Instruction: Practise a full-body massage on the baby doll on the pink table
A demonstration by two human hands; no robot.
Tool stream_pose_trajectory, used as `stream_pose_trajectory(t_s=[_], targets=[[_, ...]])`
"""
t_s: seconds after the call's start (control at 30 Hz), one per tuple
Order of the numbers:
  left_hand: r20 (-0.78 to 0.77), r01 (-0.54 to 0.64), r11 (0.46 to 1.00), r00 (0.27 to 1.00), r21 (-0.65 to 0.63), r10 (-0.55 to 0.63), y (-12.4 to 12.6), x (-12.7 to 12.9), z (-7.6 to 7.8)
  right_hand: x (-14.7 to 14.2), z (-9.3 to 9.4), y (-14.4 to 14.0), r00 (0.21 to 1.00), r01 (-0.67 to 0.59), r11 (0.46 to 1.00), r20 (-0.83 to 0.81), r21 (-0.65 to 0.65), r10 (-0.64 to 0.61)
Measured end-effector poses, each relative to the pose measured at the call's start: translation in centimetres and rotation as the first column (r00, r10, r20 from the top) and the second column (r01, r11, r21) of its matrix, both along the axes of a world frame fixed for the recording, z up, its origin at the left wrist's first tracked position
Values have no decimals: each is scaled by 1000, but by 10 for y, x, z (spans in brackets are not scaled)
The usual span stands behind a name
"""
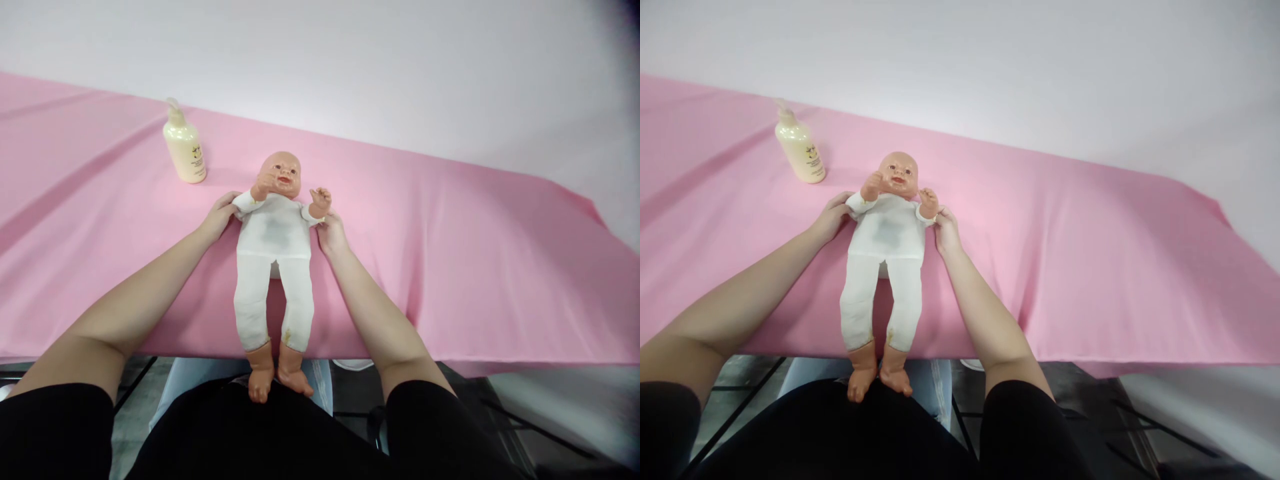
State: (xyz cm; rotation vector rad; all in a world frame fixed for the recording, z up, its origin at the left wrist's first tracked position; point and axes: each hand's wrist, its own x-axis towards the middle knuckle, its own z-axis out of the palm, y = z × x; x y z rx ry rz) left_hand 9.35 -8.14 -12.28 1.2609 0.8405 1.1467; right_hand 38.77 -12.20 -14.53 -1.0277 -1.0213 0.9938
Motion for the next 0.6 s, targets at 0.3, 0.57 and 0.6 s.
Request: stream_pose_trajectory(t_s=[0.3,0.57,0.6], targets=[[-39,-80,993,996,-83,77,-3,4,4,-6,1,1,986,36,998,-159,-46,-43],[-83,-102,992,992,-76,95,1,2,0,-5,-2,1,990,-22,998,-142,-57,13],[-84,-98,993,992,-72,92,1,2,-1,-5,-3,2,992,-10,997,-130,-72,1]])
